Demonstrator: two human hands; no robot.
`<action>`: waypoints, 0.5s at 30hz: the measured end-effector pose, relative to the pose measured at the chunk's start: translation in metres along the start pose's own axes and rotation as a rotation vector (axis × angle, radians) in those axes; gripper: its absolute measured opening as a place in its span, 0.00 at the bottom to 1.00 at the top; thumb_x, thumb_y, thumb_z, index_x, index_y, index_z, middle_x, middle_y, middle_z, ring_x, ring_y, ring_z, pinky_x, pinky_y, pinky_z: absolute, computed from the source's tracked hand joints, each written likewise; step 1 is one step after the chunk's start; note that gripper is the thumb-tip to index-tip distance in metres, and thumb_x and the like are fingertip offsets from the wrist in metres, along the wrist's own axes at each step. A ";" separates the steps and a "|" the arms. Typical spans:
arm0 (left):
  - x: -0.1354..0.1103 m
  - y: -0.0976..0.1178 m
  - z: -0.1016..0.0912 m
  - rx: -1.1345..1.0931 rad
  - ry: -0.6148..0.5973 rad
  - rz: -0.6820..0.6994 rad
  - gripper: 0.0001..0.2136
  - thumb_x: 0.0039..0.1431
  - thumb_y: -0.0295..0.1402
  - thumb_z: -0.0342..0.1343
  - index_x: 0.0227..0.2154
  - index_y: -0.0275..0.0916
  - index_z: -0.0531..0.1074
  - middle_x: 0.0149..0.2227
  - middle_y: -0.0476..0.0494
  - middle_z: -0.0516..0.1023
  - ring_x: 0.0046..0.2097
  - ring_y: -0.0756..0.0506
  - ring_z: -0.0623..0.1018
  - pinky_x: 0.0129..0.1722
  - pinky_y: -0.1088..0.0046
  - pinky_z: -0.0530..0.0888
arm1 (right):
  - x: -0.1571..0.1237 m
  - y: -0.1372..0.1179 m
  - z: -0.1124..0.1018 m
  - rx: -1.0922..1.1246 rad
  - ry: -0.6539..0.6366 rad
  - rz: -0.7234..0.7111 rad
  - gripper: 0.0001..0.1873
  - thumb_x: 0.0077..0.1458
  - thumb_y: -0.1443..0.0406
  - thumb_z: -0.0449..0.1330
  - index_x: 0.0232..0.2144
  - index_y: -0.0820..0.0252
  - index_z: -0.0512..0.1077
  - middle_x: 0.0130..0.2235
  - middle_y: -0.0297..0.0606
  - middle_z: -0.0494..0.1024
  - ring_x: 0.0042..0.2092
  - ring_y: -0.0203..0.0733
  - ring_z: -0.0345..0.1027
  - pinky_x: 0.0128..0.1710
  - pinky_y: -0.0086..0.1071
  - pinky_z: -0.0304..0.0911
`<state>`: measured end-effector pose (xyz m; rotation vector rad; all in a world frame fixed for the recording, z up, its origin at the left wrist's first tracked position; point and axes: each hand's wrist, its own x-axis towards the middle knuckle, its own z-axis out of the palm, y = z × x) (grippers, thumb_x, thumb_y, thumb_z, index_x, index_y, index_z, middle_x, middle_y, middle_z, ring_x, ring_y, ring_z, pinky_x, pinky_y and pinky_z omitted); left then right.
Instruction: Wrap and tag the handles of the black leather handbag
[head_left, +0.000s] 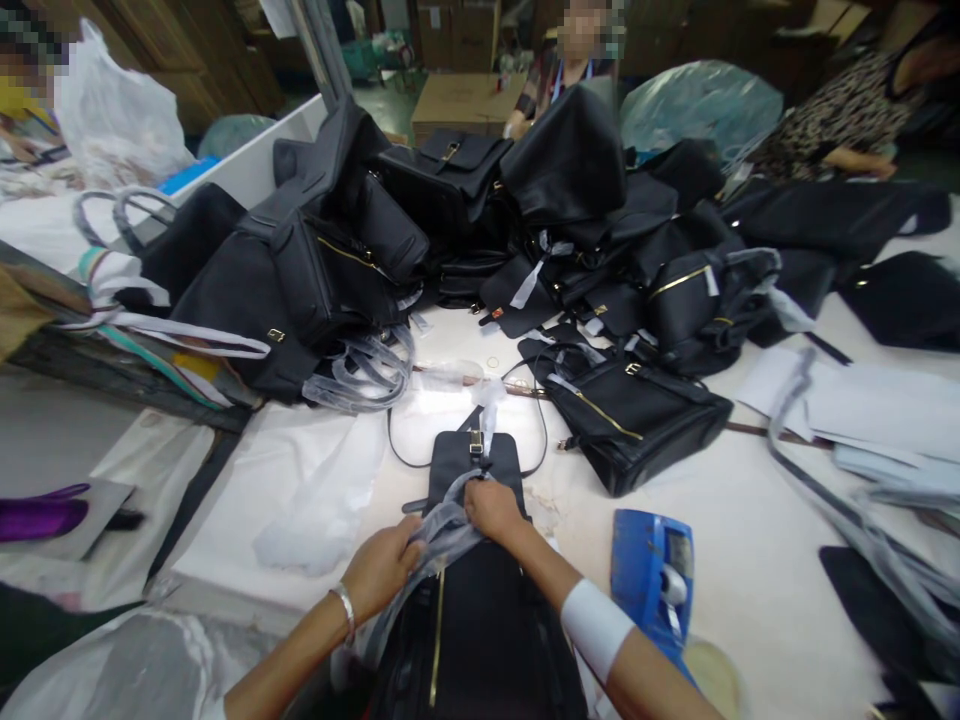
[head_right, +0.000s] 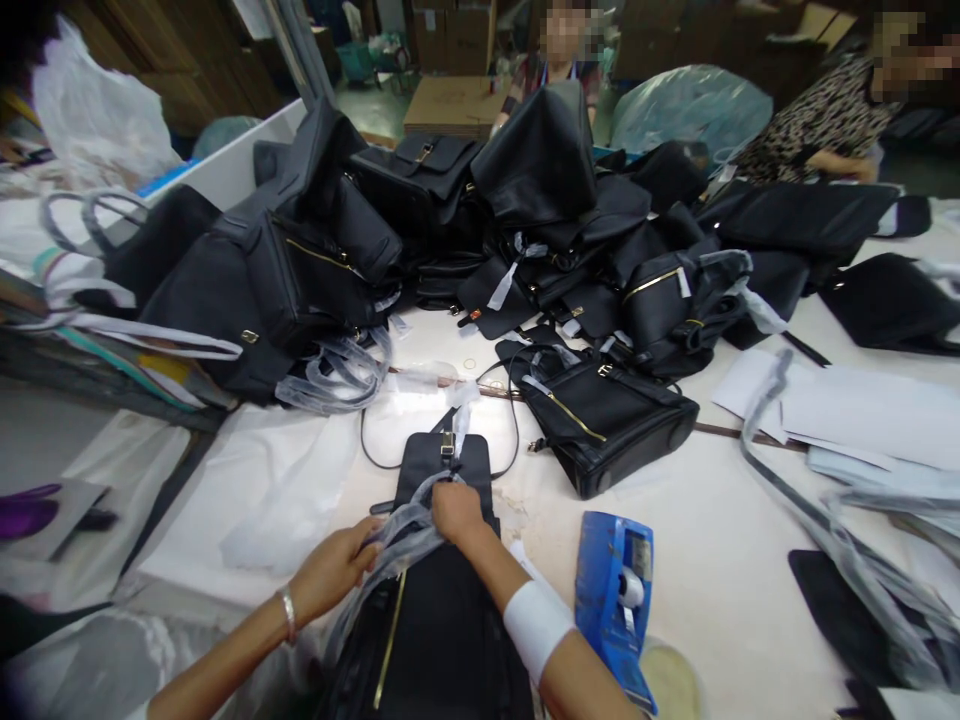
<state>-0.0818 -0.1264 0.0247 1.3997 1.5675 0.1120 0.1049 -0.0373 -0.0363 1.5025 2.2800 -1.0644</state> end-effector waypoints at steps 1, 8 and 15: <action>0.001 0.000 0.001 0.064 0.007 0.004 0.11 0.61 0.35 0.44 0.44 0.40 0.65 0.27 0.49 0.75 0.29 0.46 0.75 0.32 0.72 0.67 | -0.007 0.007 -0.004 0.027 0.044 0.011 0.07 0.56 0.65 0.56 0.35 0.61 0.74 0.39 0.43 0.78 0.42 0.42 0.70 0.41 0.31 0.60; 0.007 -0.009 0.014 0.247 0.132 0.022 0.09 0.61 0.35 0.44 0.37 0.39 0.67 0.37 0.41 0.76 0.41 0.42 0.75 0.39 0.71 0.66 | -0.050 0.070 -0.015 0.194 0.215 0.146 0.13 0.60 0.65 0.47 0.36 0.59 0.72 0.35 0.37 0.78 0.37 0.38 0.69 0.35 0.27 0.55; 0.005 -0.023 0.023 0.299 0.072 0.011 0.13 0.63 0.35 0.41 0.43 0.37 0.66 0.46 0.37 0.74 0.48 0.42 0.73 0.47 0.68 0.66 | -0.054 0.058 0.009 0.307 0.194 0.158 0.13 0.60 0.58 0.50 0.36 0.55 0.73 0.34 0.34 0.78 0.36 0.37 0.69 0.33 0.26 0.53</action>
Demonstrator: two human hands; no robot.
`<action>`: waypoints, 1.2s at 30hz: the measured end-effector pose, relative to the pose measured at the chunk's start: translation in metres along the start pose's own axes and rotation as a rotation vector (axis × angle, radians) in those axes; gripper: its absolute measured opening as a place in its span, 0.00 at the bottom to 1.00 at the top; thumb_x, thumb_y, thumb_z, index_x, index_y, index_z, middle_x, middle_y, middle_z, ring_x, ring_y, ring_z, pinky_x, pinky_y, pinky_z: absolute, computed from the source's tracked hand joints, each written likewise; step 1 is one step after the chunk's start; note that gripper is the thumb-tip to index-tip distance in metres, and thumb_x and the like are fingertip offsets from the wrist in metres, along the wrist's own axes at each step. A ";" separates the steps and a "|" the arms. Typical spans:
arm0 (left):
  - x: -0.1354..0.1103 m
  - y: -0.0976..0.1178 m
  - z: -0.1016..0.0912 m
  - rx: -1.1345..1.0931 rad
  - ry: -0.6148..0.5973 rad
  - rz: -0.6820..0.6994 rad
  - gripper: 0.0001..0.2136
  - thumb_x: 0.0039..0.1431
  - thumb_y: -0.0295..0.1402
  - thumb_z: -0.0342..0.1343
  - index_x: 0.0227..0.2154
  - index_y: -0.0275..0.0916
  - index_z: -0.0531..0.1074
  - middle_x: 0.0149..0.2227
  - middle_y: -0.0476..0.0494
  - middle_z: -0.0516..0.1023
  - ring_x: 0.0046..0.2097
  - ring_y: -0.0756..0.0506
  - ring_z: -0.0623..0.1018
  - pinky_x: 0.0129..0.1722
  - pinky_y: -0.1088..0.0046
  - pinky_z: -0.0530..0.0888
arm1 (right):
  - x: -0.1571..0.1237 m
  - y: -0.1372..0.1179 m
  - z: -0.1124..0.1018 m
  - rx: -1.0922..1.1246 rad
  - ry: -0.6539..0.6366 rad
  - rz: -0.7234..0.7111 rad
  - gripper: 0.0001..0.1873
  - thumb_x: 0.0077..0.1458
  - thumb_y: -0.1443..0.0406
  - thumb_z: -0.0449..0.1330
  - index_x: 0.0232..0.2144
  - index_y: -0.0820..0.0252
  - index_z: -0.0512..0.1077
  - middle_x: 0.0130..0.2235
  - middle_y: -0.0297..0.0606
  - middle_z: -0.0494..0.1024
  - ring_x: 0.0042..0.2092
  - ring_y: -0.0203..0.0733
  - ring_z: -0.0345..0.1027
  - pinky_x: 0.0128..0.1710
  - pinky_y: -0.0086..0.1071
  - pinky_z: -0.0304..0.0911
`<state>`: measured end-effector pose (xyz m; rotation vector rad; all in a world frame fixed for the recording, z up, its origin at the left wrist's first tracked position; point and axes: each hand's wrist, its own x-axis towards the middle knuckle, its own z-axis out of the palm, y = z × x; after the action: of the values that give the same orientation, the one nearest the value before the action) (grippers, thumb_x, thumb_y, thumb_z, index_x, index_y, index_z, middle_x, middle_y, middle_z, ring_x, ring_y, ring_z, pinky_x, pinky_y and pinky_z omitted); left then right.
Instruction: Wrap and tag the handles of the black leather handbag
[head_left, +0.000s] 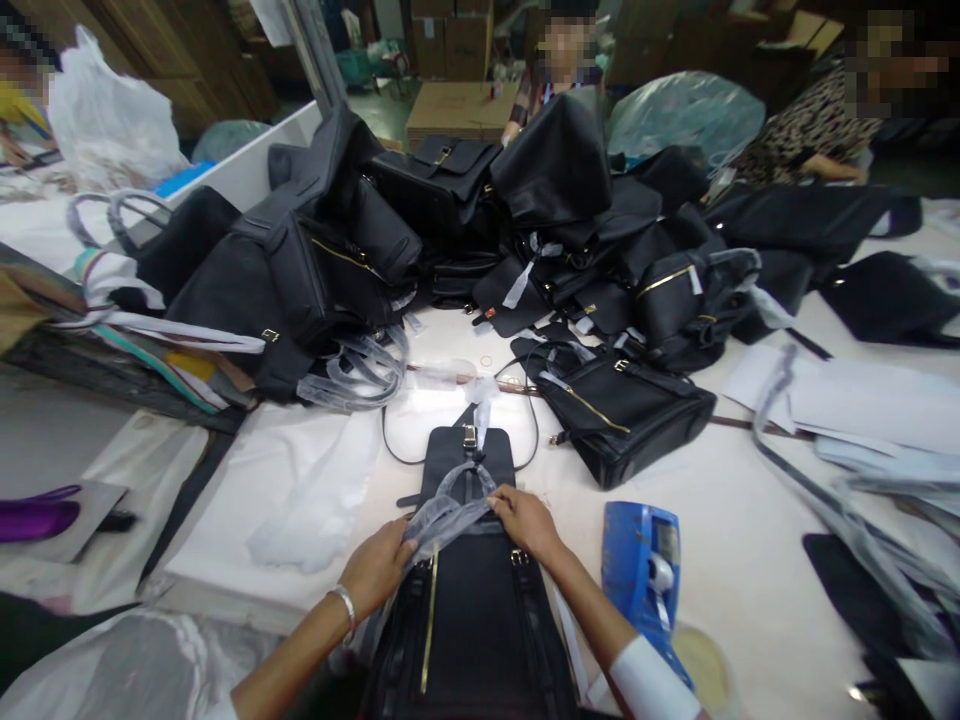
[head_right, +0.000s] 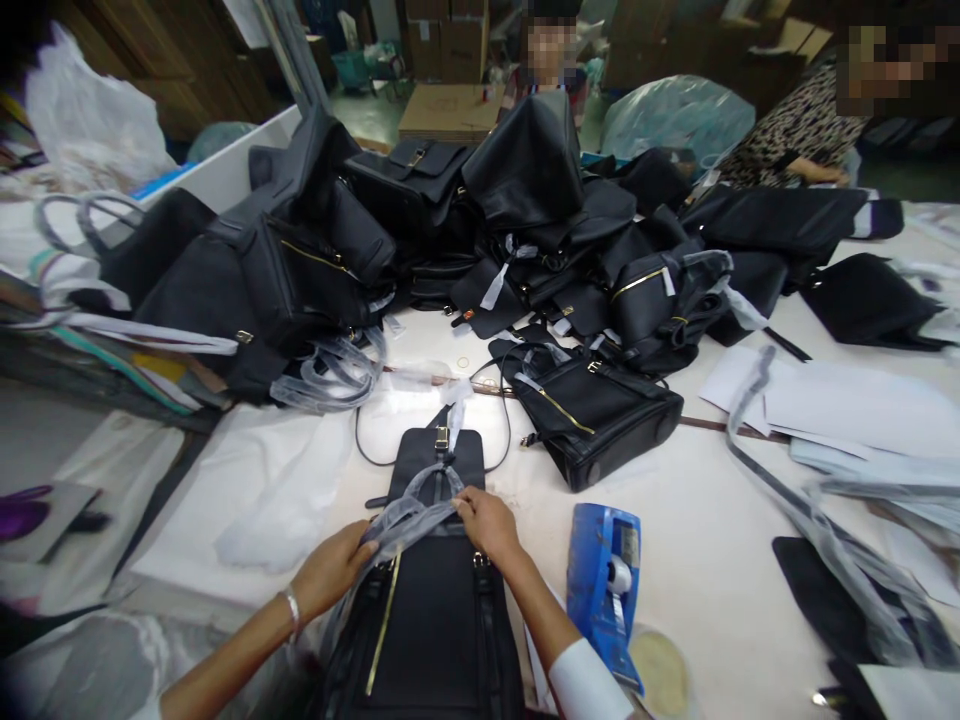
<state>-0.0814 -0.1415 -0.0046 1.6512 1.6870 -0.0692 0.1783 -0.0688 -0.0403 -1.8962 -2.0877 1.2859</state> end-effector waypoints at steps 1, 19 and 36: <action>0.000 -0.001 0.001 0.005 -0.013 -0.008 0.13 0.63 0.35 0.41 0.44 0.37 0.66 0.46 0.37 0.74 0.48 0.42 0.73 0.47 0.68 0.66 | 0.001 -0.001 0.003 0.002 0.001 0.016 0.13 0.59 0.58 0.52 0.35 0.56 0.74 0.34 0.35 0.78 0.36 0.38 0.69 0.32 0.27 0.53; -0.013 -0.001 -0.022 -0.322 -0.270 -0.113 0.13 0.57 0.44 0.45 0.26 0.40 0.63 0.16 0.53 0.67 0.17 0.48 0.70 0.20 0.74 0.64 | 0.004 -0.017 0.010 -0.173 -0.025 0.137 0.06 0.51 0.68 0.55 0.28 0.57 0.73 0.32 0.37 0.79 0.35 0.39 0.71 0.28 0.26 0.52; -0.014 0.005 -0.026 -0.227 -0.337 0.016 0.06 0.48 0.37 0.52 0.23 0.40 0.65 0.23 0.46 0.72 0.29 0.42 0.75 0.31 0.69 0.67 | -0.028 -0.066 0.005 -0.487 0.127 -0.058 0.18 0.55 0.77 0.46 0.44 0.66 0.69 0.44 0.54 0.73 0.45 0.48 0.70 0.41 0.37 0.66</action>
<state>-0.0909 -0.1387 0.0237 1.3956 1.3732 -0.1347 0.1298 -0.0892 0.0086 -1.9906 -2.5319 0.6603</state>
